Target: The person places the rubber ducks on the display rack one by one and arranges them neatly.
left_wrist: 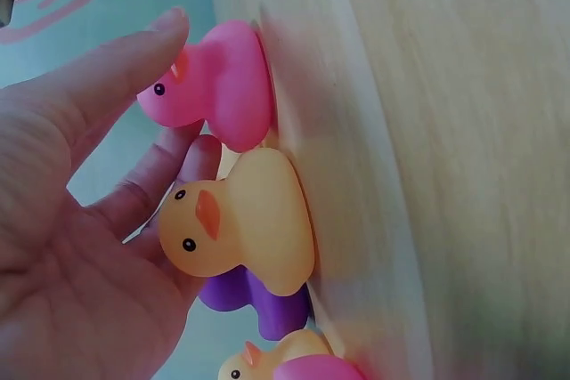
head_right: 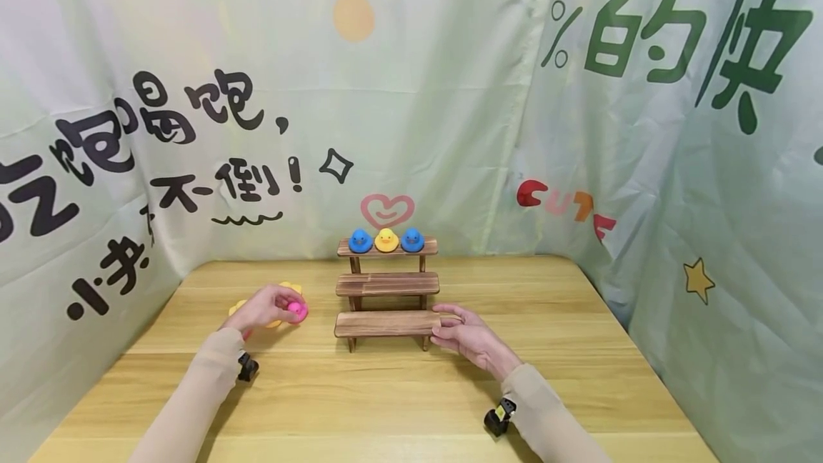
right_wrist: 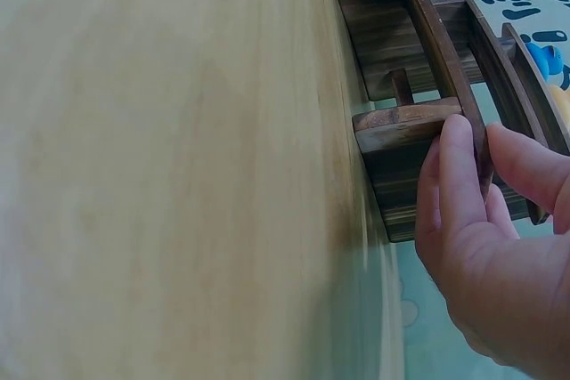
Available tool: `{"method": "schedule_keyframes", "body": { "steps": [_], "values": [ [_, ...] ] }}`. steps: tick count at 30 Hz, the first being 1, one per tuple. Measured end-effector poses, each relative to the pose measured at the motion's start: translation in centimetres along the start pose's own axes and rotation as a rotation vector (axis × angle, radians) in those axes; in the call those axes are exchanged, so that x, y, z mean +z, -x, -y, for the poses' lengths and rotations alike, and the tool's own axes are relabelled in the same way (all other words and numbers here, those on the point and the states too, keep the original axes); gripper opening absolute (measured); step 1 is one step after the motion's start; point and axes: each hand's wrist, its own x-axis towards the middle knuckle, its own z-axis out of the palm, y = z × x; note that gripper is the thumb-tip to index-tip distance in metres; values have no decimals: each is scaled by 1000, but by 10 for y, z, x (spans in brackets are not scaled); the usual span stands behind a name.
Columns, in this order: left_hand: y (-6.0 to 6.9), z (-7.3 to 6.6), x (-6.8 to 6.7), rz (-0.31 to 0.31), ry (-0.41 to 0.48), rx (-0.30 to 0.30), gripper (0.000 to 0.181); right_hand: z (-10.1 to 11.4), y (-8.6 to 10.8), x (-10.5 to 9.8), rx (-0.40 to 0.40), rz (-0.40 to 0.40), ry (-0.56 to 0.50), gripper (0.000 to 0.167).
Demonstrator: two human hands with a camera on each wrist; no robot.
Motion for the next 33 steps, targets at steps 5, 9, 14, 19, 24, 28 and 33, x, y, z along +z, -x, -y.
{"method": "schedule_keyframes", "body": {
  "steps": [5,9,14,19,24,28,33],
  "values": [
    [-1,0,0,2,-13,-28,51,-1,0,0,-6,14,10,59],
    [-3,2,-1,1,-21,-22,54,0,0,0,-10,12,14,58],
    [-5,5,-3,-4,-25,-3,45,1,-1,0,-6,-1,9,58],
    [-5,5,-3,-39,-37,8,38,1,-1,1,-4,2,9,59],
    [-3,-2,-4,-100,-61,33,36,1,0,1,-8,-2,8,59],
    [-2,-9,-5,-114,-66,90,39,2,0,1,-9,-1,10,58],
    [0,-15,-4,-113,-18,130,48,1,1,1,-5,1,11,60]
  ]
}}
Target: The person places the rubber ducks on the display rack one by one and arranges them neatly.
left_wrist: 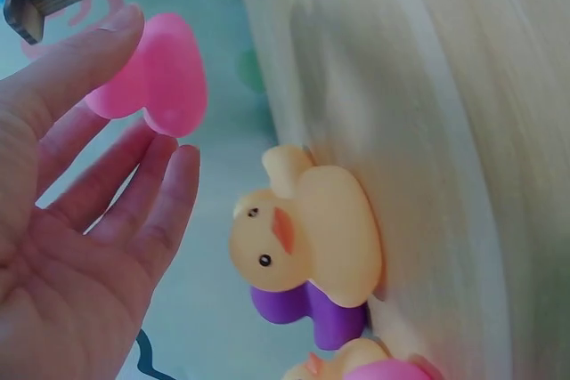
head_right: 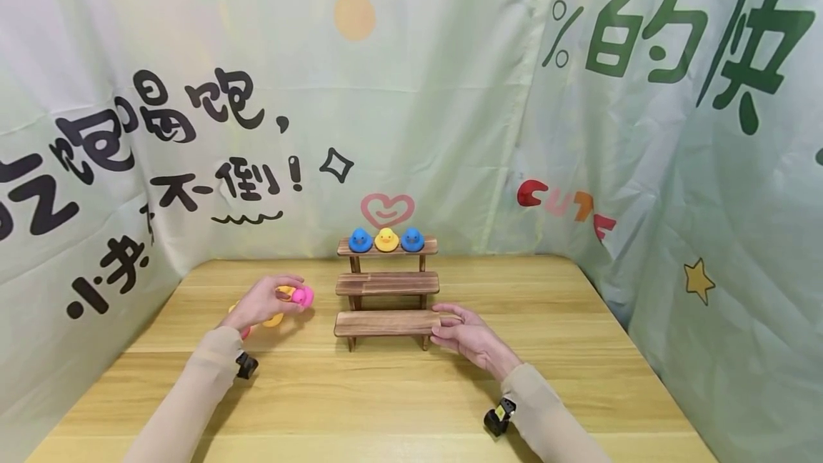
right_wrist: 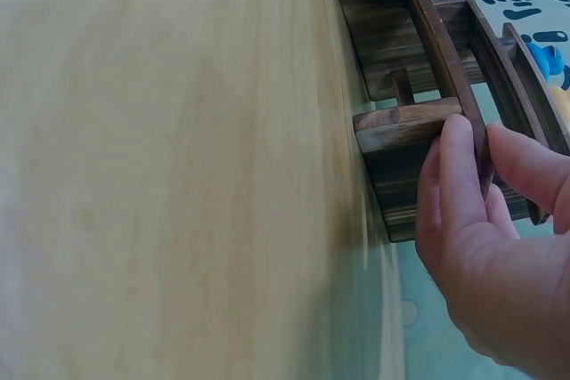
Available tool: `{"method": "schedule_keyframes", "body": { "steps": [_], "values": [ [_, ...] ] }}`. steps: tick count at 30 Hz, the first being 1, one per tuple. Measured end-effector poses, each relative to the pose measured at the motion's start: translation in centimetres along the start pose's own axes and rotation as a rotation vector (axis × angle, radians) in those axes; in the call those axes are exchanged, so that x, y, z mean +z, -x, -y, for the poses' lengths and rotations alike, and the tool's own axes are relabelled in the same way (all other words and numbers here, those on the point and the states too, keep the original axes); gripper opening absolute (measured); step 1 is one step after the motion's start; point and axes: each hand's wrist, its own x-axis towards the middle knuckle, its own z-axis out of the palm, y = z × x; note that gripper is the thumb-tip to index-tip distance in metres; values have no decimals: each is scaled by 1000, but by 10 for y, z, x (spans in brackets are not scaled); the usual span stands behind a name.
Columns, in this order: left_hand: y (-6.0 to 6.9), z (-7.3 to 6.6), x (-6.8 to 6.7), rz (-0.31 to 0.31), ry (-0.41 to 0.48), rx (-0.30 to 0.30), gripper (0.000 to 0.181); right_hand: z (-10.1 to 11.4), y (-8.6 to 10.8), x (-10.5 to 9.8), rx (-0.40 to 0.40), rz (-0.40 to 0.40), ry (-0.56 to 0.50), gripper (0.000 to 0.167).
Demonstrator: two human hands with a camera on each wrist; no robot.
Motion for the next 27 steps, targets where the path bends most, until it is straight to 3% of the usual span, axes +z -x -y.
{"method": "schedule_keyframes", "body": {
  "steps": [12,18,27],
  "values": [
    [1,-12,2,6,32,10,48,1,1,-1,-3,9,-12,60],
    [2,-19,2,-23,54,9,44,0,0,-1,-4,9,-7,59],
    [3,-23,2,-10,201,75,45,-1,-1,-1,-8,13,-9,59]
  ]
}}
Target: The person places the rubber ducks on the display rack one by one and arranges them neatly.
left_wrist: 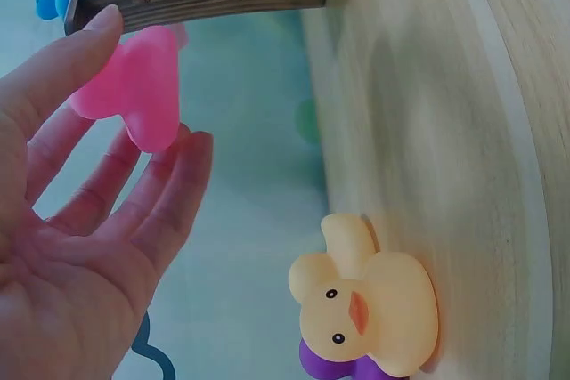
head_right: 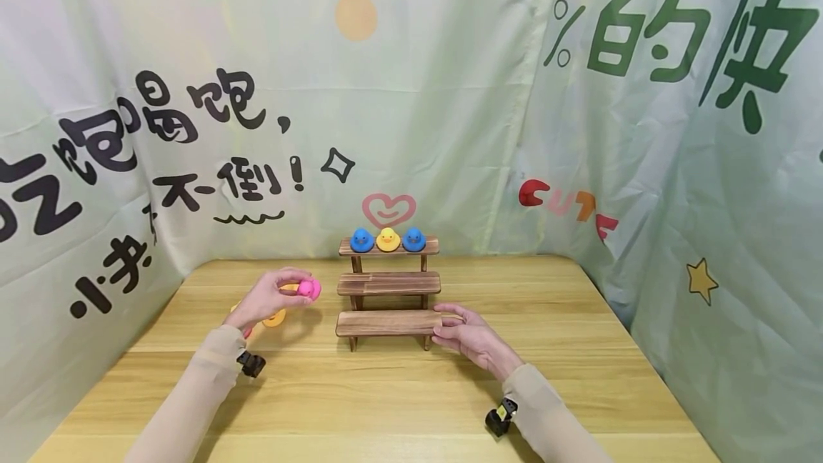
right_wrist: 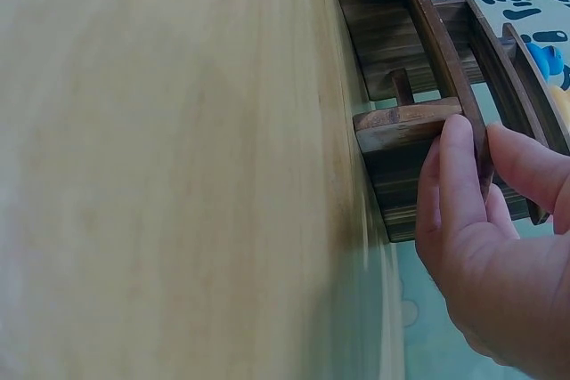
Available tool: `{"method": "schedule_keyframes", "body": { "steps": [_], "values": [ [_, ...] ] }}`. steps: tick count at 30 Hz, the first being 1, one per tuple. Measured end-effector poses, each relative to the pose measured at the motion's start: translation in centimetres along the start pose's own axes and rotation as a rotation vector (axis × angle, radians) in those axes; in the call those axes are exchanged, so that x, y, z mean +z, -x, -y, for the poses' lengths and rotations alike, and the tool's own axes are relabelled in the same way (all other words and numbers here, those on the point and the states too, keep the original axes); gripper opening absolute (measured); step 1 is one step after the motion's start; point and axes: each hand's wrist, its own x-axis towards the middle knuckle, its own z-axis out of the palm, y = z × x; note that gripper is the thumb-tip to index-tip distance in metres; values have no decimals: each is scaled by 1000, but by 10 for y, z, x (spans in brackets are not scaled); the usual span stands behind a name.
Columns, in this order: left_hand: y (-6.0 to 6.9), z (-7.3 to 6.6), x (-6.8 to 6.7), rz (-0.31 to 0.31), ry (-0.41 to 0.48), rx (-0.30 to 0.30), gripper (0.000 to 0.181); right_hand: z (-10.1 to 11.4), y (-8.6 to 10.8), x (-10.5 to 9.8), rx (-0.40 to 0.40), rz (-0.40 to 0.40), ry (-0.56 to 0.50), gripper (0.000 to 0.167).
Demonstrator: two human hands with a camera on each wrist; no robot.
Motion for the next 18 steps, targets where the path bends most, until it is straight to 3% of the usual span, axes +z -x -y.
{"method": "schedule_keyframes", "body": {
  "steps": [8,15,18],
  "values": [
    [-2,-2,3,5,88,1,51,-1,1,0,-6,2,-1,59],
    [-2,-8,8,-51,159,-89,56,-1,0,-1,-3,0,-4,59],
    [-1,-11,11,-69,173,-82,55,-1,0,-1,-2,0,-5,59]
  ]
}}
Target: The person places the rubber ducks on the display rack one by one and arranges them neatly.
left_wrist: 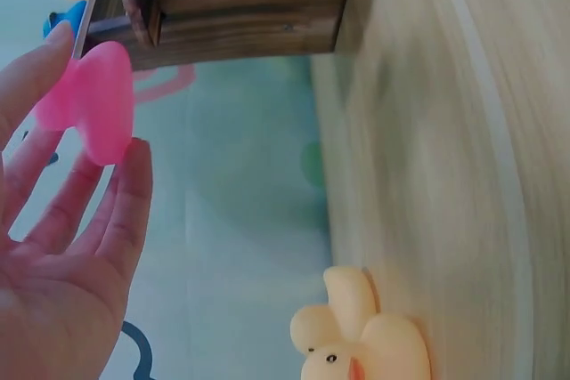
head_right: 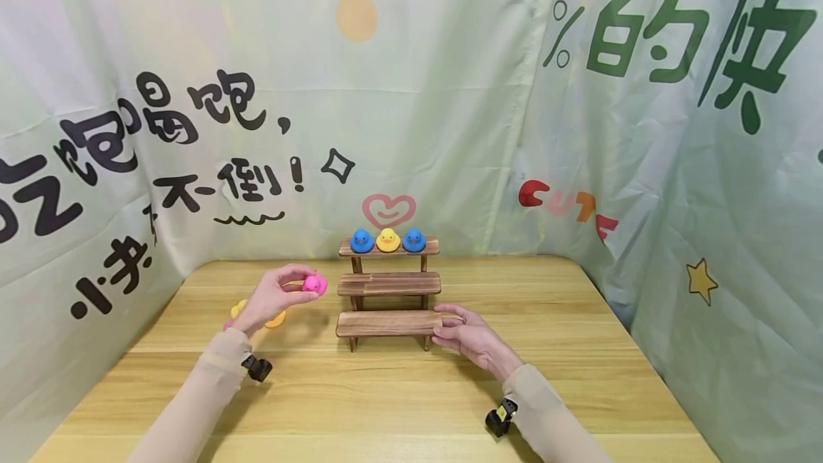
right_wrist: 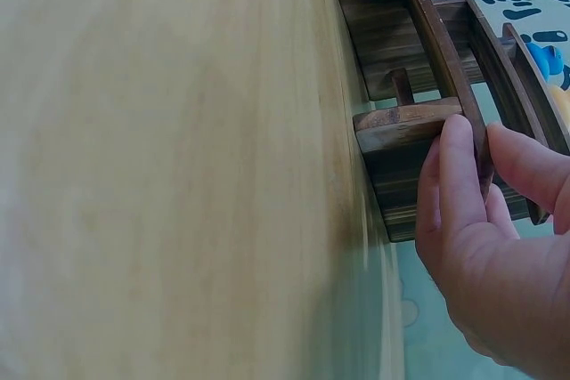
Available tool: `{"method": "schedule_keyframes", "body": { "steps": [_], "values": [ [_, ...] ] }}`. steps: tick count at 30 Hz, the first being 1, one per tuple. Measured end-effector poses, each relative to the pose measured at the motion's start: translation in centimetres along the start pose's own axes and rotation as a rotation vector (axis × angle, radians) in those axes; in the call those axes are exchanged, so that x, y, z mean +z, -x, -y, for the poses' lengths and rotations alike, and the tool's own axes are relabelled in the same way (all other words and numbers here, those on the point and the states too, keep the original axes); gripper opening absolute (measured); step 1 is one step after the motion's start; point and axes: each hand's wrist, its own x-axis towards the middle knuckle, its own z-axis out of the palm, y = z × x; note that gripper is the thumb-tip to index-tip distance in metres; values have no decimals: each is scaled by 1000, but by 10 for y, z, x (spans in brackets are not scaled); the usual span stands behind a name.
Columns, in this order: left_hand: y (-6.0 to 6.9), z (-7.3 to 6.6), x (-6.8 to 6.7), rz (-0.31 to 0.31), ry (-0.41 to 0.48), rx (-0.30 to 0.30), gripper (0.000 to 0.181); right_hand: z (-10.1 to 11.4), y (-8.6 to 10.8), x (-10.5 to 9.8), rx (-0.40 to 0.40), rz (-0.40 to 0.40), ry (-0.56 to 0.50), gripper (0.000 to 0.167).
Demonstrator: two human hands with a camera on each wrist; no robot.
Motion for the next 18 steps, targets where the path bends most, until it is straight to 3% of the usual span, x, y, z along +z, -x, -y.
{"method": "schedule_keyframes", "body": {
  "steps": [6,18],
  "values": [
    [1,-3,10,1,50,53,53,0,0,1,6,-4,10,59],
    [-4,-8,26,3,124,80,53,1,1,2,8,-10,-13,60]
  ]
}}
